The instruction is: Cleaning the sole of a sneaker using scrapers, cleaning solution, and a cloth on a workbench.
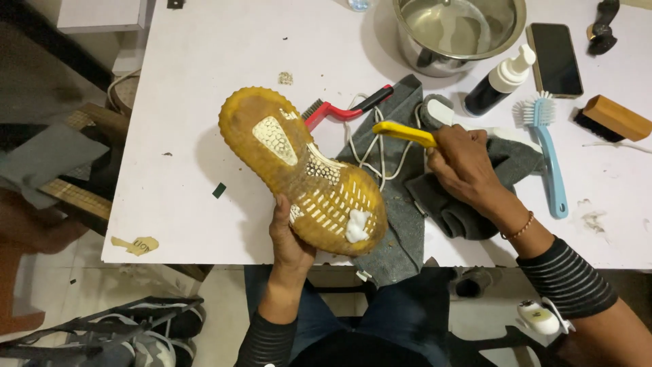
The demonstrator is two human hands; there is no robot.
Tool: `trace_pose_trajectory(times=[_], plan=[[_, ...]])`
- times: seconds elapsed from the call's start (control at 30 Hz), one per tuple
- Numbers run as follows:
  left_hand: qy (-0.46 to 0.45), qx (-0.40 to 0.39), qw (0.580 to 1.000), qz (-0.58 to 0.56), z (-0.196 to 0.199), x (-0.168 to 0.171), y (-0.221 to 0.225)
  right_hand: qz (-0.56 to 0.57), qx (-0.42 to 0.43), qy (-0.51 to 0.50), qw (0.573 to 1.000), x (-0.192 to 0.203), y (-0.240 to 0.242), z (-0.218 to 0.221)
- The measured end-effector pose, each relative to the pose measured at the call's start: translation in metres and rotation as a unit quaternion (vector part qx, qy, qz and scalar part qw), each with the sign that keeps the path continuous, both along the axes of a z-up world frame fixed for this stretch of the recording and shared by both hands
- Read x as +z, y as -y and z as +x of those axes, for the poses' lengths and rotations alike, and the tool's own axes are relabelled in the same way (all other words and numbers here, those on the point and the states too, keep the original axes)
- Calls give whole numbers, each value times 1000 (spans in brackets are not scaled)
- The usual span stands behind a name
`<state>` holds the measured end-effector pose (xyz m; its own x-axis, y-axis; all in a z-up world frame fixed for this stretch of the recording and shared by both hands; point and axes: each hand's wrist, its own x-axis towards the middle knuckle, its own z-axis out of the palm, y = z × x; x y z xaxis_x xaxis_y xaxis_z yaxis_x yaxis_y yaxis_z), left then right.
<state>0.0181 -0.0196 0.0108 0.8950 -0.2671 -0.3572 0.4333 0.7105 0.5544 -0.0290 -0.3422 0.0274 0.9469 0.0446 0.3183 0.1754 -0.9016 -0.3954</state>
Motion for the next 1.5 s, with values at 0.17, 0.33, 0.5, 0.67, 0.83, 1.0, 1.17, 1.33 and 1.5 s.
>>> trace_pose_trajectory(times=[0.17, 0.33, 0.5, 0.67, 0.83, 1.0, 1.17, 1.33, 1.5], plan=[[0, 12, 1000, 9, 6, -1, -1, 131, 56, -8, 990, 35, -20, 4], [-8, 15, 1000, -3, 6, -4, 3, 57, 88, -39, 994, 30, -33, 1], [-12, 8, 1000, -4, -2, 14, 8, -55, 91, 16, 994, 45, -50, 0], [-17, 12, 1000, -9, -4, 16, 11, -72, 107, 11, 992, 59, -66, -5], [-34, 11, 999, -14, -7, 28, 14, -111, 90, -26, 989, 58, -62, -7], [-41, 15, 999, -32, -10, 31, 19, -138, 82, -54, 985, 61, -66, -10], [-60, 20, 997, -39, -13, 30, 25, -133, 77, -62, 986, 73, -85, -21], [-75, 38, 996, -28, -19, 25, 30, -125, 74, -31, 989, 64, -91, -31], [-63, 39, 996, -41, -13, 38, 30, -164, 45, -19, 985, 62, -70, -23]])
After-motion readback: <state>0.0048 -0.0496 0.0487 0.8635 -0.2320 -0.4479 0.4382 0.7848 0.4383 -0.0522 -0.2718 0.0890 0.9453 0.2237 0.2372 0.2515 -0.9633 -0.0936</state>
